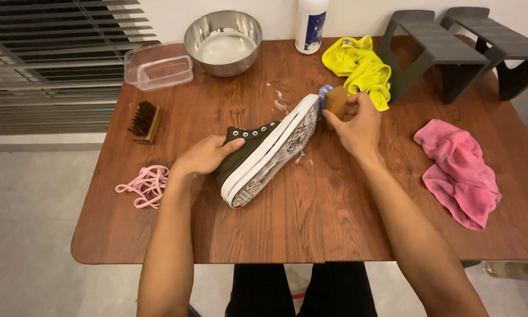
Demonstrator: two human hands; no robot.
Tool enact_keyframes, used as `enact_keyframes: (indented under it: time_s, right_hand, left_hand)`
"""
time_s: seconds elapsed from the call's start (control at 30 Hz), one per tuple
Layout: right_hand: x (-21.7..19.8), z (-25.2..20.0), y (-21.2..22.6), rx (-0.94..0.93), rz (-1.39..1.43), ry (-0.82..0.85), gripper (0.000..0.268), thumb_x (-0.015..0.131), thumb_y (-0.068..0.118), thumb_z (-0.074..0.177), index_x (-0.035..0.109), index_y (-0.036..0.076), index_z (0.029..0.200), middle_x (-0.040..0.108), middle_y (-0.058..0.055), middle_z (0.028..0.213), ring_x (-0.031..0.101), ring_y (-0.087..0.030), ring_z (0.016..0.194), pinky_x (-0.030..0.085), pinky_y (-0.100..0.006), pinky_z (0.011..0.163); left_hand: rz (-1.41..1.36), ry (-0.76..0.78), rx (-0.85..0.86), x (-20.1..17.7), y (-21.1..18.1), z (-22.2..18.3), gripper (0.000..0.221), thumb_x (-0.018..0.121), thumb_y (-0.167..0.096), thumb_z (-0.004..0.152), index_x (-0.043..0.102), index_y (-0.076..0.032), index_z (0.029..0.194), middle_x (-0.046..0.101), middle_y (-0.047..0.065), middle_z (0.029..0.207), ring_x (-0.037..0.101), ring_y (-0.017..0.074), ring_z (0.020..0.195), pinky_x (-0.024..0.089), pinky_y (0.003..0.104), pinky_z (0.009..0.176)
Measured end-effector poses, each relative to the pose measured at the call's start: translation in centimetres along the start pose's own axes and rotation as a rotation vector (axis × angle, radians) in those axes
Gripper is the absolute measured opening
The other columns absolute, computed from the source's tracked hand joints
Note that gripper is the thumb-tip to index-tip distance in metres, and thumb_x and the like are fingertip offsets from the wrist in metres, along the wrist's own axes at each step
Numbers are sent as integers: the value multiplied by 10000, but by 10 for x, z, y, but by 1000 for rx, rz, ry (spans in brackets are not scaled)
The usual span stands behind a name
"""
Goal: Scrubbing the white rubber foxing of a black high-top sneaker using a small brush and cleaning solution on a workbench.
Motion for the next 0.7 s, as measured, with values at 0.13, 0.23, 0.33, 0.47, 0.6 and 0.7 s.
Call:
enact_keyframes:
  time_s: [0.13, 0.23, 0.33, 0.47, 0.6, 0.7]
  right_hand:
    - [-7, -11, 25, 47, -17, 37, 553, 992, 217, 717, 599, 9, 1044, 722, -185, 978, 732, -325, 873, 614, -351, 690]
    - [-12, -21, 35, 74, -48, 76, 559, 998, 270, 690, 617, 38, 1028, 735, -151, 950, 738, -283, 861, 608, -330, 691]
    - [-16, -25, 49, -30, -15, 132, 536, 1000, 260, 662, 629, 51, 986, 701, -146, 837, 716, -294, 780, 573, -357, 627]
    - [-15, -20, 43, -45, 61, 159, 530, 994, 229, 653, 622, 50, 986, 698, -149, 791, 681, -249, 736, 557, -333, 636]
    - [-20, -9, 22, -3, 30, 58, 535, 995, 330, 748, 618, 73, 1028, 705, -121, 795, 682, -197, 721, 549, -279, 622]
    - [-12, -24, 47, -122, 51, 226, 530, 988, 224, 656, 608, 57, 985, 673, -174, 770, 681, -310, 703, 537, -388, 598]
  left_hand:
    - [13, 10, -16, 0, 5, 1, 513, 562, -512, 976, 642, -76, 716, 537, 76, 591, 582, 254, 627, 463, 358, 571]
    - [36, 19, -8, 1, 4, 0, 547, 551, -545, 969, 645, -68, 718, 546, 114, 591, 590, 287, 626, 466, 389, 573]
    - [30, 15, -26, -2, 7, -1, 559, 547, -560, 969, 658, -59, 749, 567, 135, 630, 596, 295, 677, 467, 380, 608]
    - [45, 9, -42, -5, 0, -6, 557, 560, -552, 960, 644, -53, 728, 576, 145, 635, 605, 317, 689, 476, 405, 624]
    - [34, 1, -40, -3, 4, -4, 542, 562, -536, 969, 646, -64, 717, 571, 124, 620, 608, 292, 678, 475, 387, 613]
    - [38, -7, -54, -2, 12, -2, 560, 554, -569, 964, 677, -77, 725, 598, 111, 623, 626, 278, 688, 486, 377, 627]
Point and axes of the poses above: each hand's wrist, its own z-axis towards the middle knuckle, its own x-axis out of the palm, y = z × x, the point moved 5 cm from there along z, towards the middle knuckle
